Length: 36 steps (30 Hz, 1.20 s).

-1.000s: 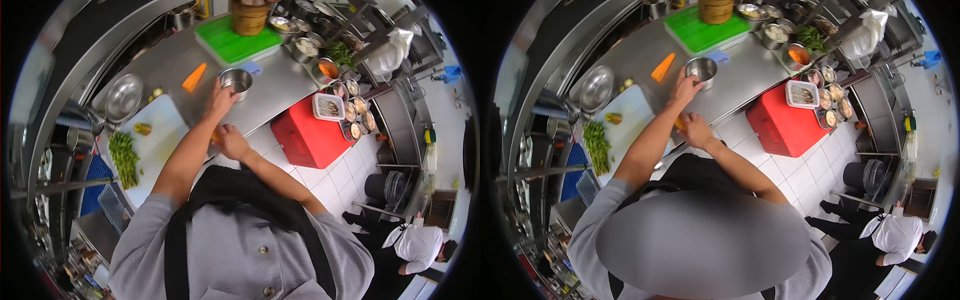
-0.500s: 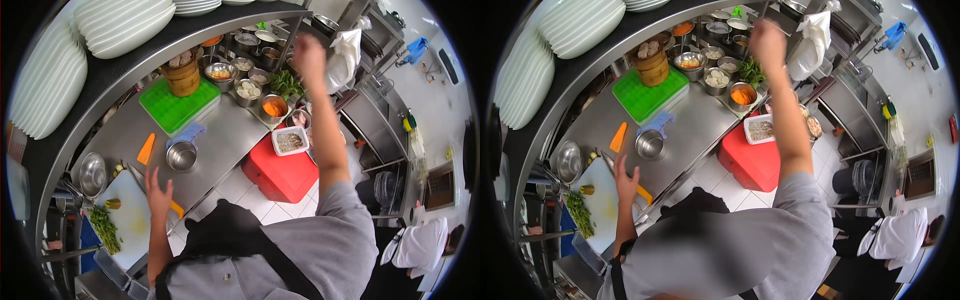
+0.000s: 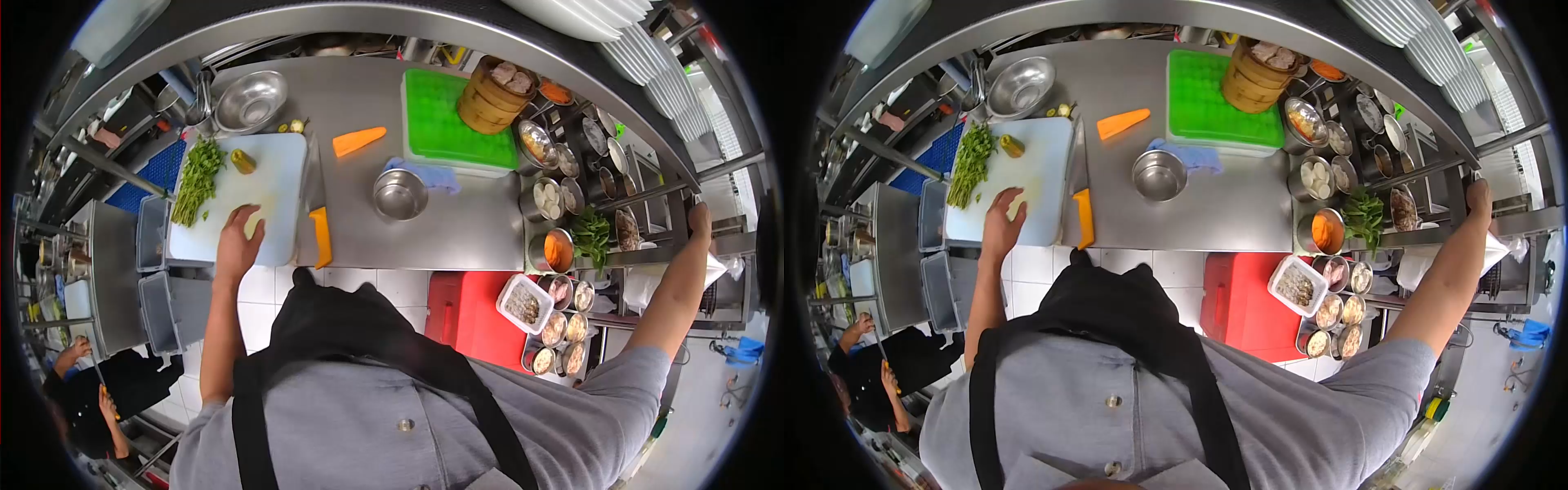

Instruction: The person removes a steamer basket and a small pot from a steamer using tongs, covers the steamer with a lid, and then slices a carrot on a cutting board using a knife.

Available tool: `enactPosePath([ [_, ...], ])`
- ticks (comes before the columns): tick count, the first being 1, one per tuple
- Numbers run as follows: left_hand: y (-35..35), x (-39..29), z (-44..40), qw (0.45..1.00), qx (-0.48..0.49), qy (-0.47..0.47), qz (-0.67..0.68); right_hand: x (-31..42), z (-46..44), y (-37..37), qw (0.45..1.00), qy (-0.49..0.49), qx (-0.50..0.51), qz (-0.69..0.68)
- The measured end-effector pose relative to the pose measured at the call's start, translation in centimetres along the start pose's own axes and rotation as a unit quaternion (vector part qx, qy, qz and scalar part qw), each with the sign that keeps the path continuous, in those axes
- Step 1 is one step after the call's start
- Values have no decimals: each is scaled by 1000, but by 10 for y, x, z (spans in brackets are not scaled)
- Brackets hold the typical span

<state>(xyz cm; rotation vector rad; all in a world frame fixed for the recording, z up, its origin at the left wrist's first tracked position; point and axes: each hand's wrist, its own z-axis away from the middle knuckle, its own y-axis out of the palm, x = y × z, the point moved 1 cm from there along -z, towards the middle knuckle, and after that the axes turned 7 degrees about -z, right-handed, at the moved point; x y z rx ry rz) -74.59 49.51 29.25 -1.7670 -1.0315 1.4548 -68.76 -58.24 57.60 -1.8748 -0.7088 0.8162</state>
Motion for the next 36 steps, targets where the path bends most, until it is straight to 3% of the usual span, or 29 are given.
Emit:
enactPosePath([
  [3,-8,9,0,999,-31,1,-13,5,9,-17,999,0,-50,3],
  [9,-15,-2,-21,999,-35,-23,-7,14,10,-29,999,36,28,0],
  [17,4,-30,-60,998,-21,55,-2,52,51,-60,999,45,-21,-7],
  [26,50,-49,-121,992,16,129,-2,-36,-36,-6,997,30,-65,-9],
  [32,111,-66,-155,972,178,109,-103,-47,-47,10,999,-10,-33,10],
  [36,153,-78,-182,965,199,81,-153,0,-5,-35,1000,-5,-12,-15],
])
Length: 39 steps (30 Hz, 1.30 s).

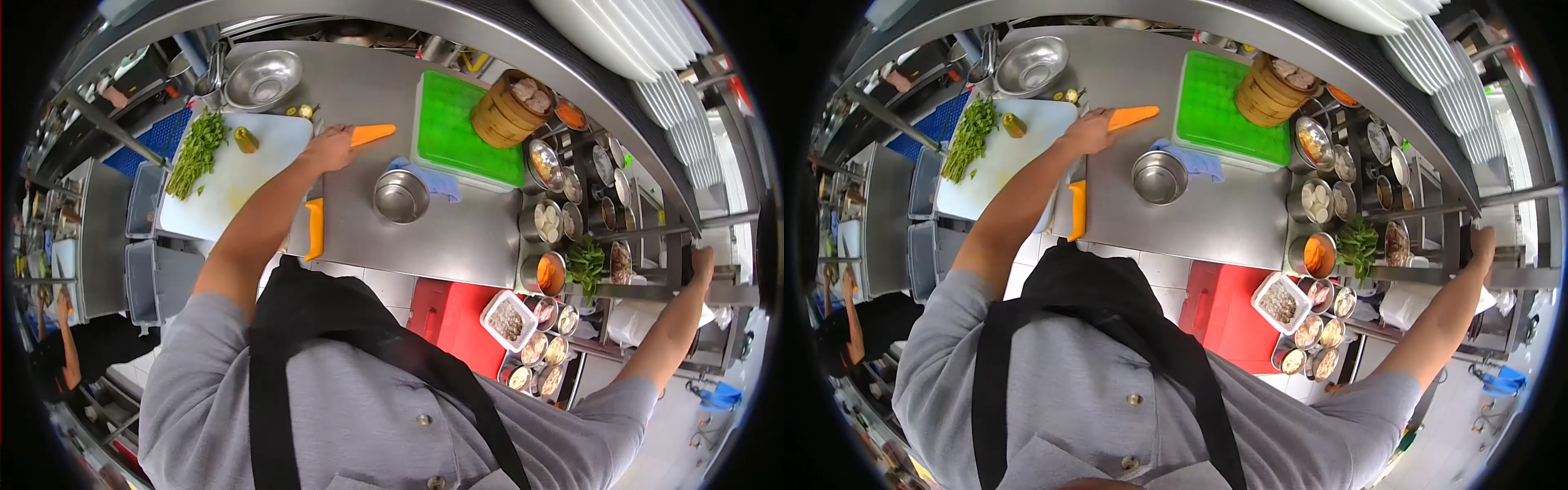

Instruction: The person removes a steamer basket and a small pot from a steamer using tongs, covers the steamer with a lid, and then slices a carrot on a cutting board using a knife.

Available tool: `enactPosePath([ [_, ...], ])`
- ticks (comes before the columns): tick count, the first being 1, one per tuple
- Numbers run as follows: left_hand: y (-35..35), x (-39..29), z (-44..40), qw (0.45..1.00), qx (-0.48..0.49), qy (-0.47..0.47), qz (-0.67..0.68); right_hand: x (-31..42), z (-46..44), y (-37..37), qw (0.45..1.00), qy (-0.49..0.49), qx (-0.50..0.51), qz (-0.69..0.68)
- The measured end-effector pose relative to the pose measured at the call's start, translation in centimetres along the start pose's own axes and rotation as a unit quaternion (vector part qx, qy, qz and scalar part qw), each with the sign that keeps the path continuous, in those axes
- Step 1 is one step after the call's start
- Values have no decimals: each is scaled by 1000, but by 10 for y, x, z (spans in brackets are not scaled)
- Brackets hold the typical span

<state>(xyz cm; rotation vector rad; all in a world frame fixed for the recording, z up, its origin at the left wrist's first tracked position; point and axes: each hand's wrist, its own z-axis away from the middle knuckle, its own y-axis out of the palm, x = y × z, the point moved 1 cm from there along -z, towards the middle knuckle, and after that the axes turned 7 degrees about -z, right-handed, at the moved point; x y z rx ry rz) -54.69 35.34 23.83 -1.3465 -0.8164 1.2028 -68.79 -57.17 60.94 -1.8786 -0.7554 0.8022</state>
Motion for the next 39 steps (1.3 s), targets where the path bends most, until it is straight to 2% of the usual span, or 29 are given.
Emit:
enactPosePath([
  [2,18,0,-16,999,-37,-18,8,-22,-19,8,999,-13,33,1],
  [4,38,-1,-35,999,-33,-35,-13,-20,-23,7,999,19,26,35],
  [9,32,-20,-29,996,-8,-62,-58,29,19,-24,995,82,22,56],
  [12,43,-20,-27,994,-2,-94,-59,43,33,-36,995,81,-13,50],
  [14,54,-17,-28,995,-46,-90,-22,28,21,-30,996,79,-32,37],
  [16,62,-14,-32,995,-47,-88,-13,-8,-2,-17,995,80,-50,26],
  [18,61,-12,-32,994,-50,-92,-6,-40,-33,-2,992,6,-34,119],
  [19,55,-14,-30,990,-73,-111,54,-42,-34,-4,993,4,-35,117],
  [20,50,-14,-27,980,-97,-129,113,-45,-35,-12,988,50,-100,108],
  [21,32,-15,-14,981,-96,-129,111,-49,-36,-19,977,98,-163,99],
  [22,5,-14,9,966,-103,-151,185,-44,-32,-28,977,100,-161,98],
  [23,-7,-11,30,945,-108,-171,257,-29,-23,-42,969,140,-162,121],
  [26,2,32,79,924,-197,-131,301,-6,-8,-57,929,266,-174,190],
  [28,18,73,115,897,-218,-77,378,15,11,-32,917,297,-241,112],
  [29,6,72,132,864,-246,-50,436,29,15,-20,904,308,-298,14],
  [30,33,106,139,859,-262,-82,431,42,24,-11,866,301,-379,-121],
  [31,4,99,164,869,-214,-103,434,55,36,-9,803,275,-467,-249],
  [32,16,121,175,851,-239,-130,450,68,60,-15,749,238,-531,-317],
  [33,37,155,186,852,-266,-129,432,85,82,-21,722,197,-564,-348],
  [34,31,155,202,846,-267,-142,439,141,124,-51,722,139,-619,-275],
  [36,27,163,225,898,-286,-138,303,193,182,-66,751,67,-592,-283],
  [37,29,169,235,902,-288,-145,288,215,213,-69,776,31,-562,-285],
  [39,39,179,248,878,-260,-148,373,236,261,-48,804,-62,-539,-243],
])
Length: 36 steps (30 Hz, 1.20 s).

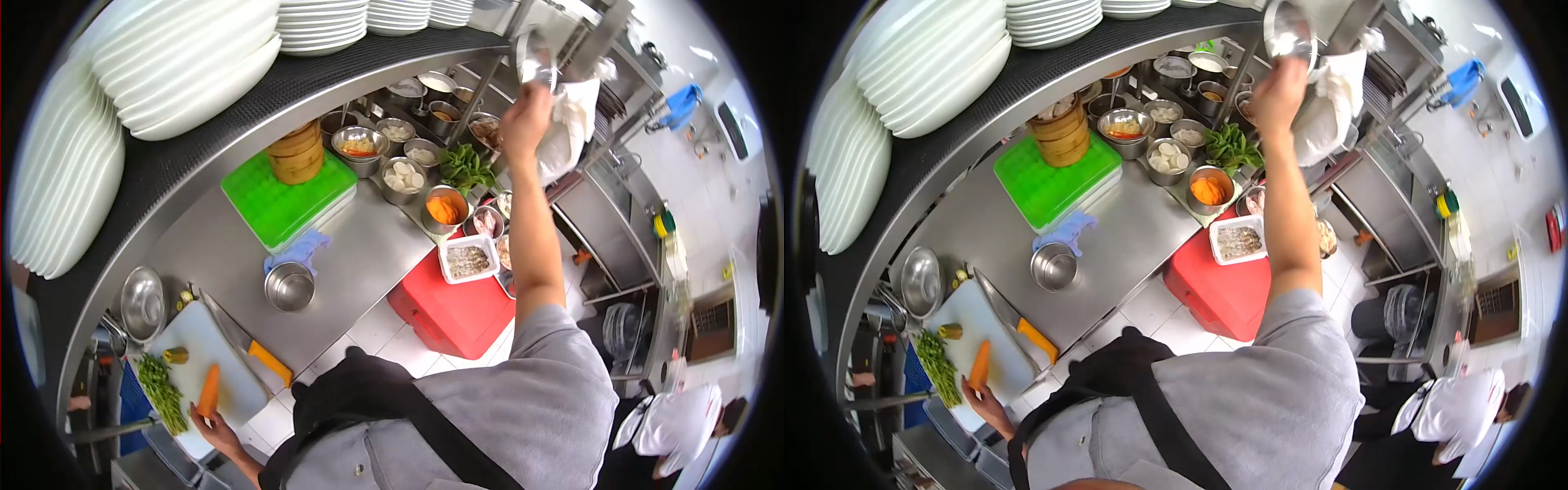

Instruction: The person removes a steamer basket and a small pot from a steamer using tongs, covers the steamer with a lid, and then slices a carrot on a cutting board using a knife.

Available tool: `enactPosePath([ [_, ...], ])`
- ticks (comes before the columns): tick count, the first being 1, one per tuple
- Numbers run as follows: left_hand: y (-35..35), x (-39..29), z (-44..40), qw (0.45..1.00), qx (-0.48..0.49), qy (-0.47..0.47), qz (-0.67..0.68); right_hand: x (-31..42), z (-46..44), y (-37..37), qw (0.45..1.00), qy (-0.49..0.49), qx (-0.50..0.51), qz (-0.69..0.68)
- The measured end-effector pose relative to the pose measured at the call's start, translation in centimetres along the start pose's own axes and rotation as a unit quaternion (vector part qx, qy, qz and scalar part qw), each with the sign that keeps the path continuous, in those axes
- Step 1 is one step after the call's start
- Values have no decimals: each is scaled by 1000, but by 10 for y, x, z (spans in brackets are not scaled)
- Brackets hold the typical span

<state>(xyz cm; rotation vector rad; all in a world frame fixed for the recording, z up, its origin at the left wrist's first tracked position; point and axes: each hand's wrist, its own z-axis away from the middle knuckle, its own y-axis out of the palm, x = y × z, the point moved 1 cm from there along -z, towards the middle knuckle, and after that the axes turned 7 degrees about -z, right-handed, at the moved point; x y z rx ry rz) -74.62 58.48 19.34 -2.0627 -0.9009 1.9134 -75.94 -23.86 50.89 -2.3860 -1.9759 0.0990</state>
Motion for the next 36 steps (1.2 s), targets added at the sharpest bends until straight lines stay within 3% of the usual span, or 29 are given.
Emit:
enactPosePath([
  [2,-12,29,3,983,53,92,-152,35,43,-29,997,-34,72,4],
  [5,-20,15,7,960,62,101,-255,88,93,-70,974,-110,199,-8],
  [8,-28,6,0,969,102,89,-208,150,120,-95,947,-180,258,-57],
  [14,-48,28,-16,958,62,90,-265,266,141,-108,905,-266,268,-195],
  [16,-54,29,-15,966,57,107,-229,304,151,-105,897,-270,267,-228],
  [18,-56,32,-20,973,172,77,-134,349,162,-95,879,-278,294,-252],
  [20,-56,40,-17,962,262,65,-41,403,180,-75,867,-238,332,-285],
  [22,-68,7,-18,932,315,88,-157,456,216,-46,865,-203,341,-307],
  [24,-69,-2,-29,917,306,140,-214,501,242,-18,858,-192,371,-300],
  [26,-65,2,-45,869,196,289,-349,531,273,5,854,-160,427,-249],
  [28,-60,11,-64,846,194,356,-347,549,292,19,870,-140,414,-226],
  [30,-55,7,-75,852,211,342,-336,559,302,21,867,-120,458,-152],
  [32,-41,7,-76,855,236,333,-318,567,298,11,882,-39,455,-121],
  [33,-30,14,-72,880,228,300,-290,572,296,-1,879,-39,459,-121],
  [35,-7,23,-65,902,220,265,-261,583,294,-29,798,151,569,-127],
  [36,5,25,-58,914,180,269,-245,589,297,-37,796,153,572,-125],
])
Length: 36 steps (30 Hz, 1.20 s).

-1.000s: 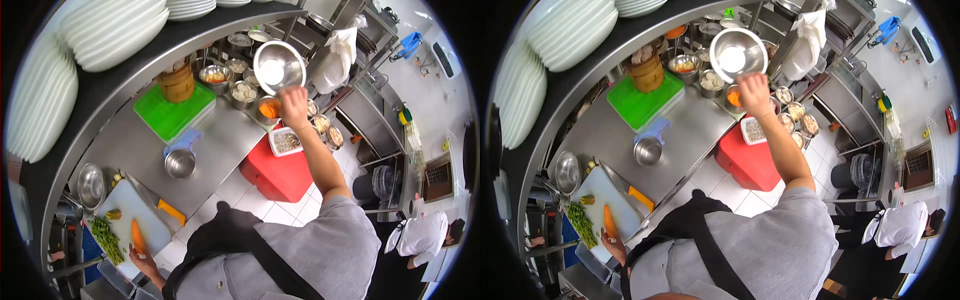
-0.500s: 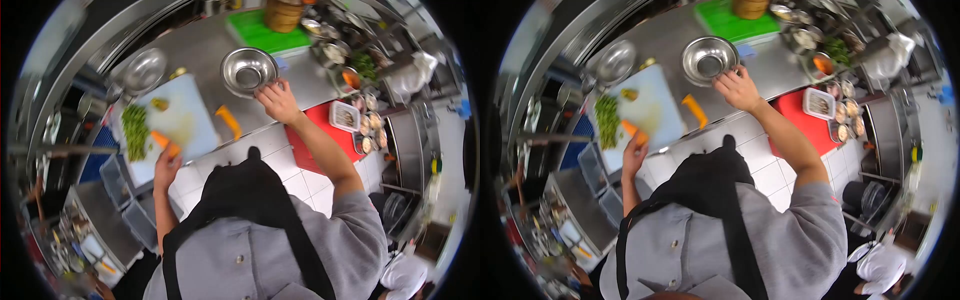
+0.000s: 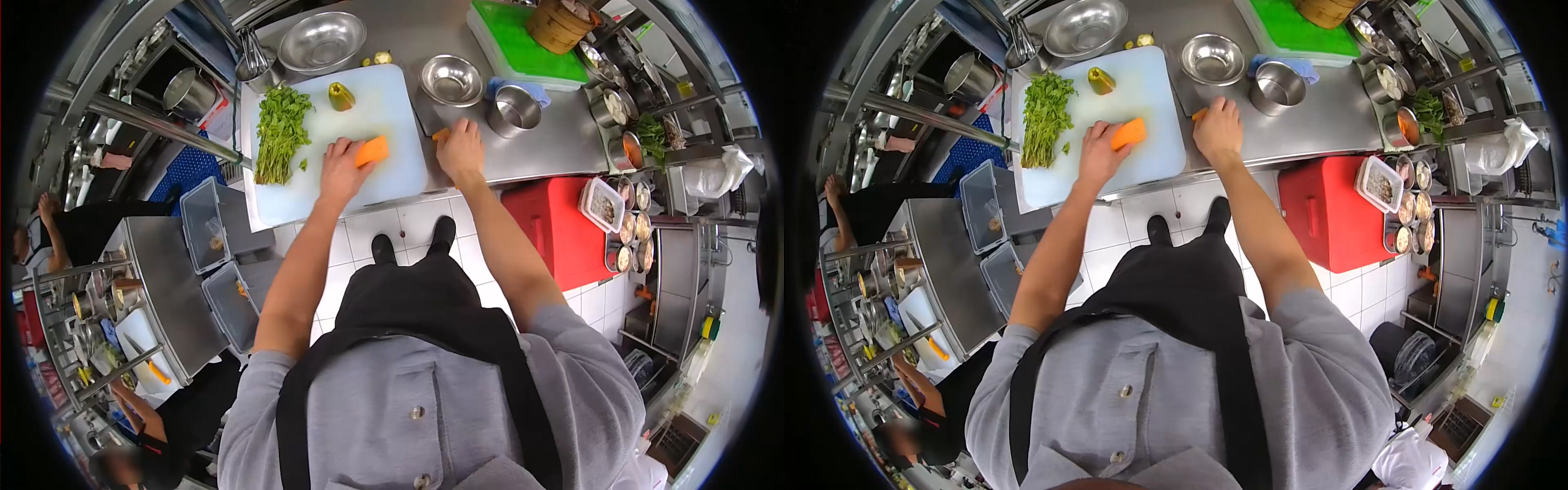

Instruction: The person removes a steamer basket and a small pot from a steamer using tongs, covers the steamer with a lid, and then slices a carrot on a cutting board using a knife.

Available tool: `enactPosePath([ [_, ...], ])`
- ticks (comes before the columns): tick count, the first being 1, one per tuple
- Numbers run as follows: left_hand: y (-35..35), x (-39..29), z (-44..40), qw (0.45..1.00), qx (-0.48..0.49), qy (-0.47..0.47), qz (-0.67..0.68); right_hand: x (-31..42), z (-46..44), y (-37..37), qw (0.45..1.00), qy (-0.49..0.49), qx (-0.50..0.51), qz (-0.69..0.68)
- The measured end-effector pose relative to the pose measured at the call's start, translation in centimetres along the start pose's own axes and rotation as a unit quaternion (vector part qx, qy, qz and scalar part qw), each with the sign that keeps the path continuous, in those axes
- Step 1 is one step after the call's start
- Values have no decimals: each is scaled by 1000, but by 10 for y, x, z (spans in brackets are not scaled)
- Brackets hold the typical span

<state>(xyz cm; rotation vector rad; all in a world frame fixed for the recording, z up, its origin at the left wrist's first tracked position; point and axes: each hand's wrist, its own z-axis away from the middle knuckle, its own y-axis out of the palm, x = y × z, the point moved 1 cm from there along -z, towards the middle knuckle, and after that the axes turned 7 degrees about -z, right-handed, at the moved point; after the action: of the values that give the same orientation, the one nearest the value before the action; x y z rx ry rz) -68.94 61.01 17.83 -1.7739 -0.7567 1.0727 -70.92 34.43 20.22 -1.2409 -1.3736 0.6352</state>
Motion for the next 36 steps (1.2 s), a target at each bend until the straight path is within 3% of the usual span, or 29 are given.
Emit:
enactPosePath([
  [2,9,-10,-6,999,-41,-2,7,0,13,10,989,95,105,-35],
  [11,-15,-35,-16,998,35,44,27,-3,20,-15,965,89,206,-134],
  [14,-8,-24,-29,993,90,-2,74,2,64,-56,966,85,193,-153],
  [16,-28,-24,-41,926,201,-177,267,8,93,-73,964,78,187,-172],
  [17,-14,-8,-42,968,163,-70,175,8,96,-77,963,70,176,-191],
  [18,-5,2,-44,969,158,-75,174,3,94,-73,963,63,179,-192],
  [20,1,14,-46,999,23,-18,-45,-8,95,-57,952,83,233,-179],
  [21,-1,8,-46,998,22,-22,-47,-10,91,-55,954,67,234,-175],
  [23,1,-8,-48,993,-45,-53,93,-13,82,-51,953,44,255,-158],
  [24,0,-24,-46,993,-43,-54,93,-13,81,-50,950,27,277,-139],
  [26,-2,-53,-36,997,-5,21,-72,-10,80,-50,947,12,293,-128],
  [28,4,-35,-48,998,-13,15,-53,-3,74,-57,946,-2,303,-114],
  [30,-3,-19,-63,985,124,-1,121,7,72,-64,940,-17,333,-74],
  [33,2,7,-79,980,148,88,104,12,77,-61,947,-11,316,-50],
  [36,-2,2,-77,989,94,31,113,20,81,-56,948,13,315,-51],
])
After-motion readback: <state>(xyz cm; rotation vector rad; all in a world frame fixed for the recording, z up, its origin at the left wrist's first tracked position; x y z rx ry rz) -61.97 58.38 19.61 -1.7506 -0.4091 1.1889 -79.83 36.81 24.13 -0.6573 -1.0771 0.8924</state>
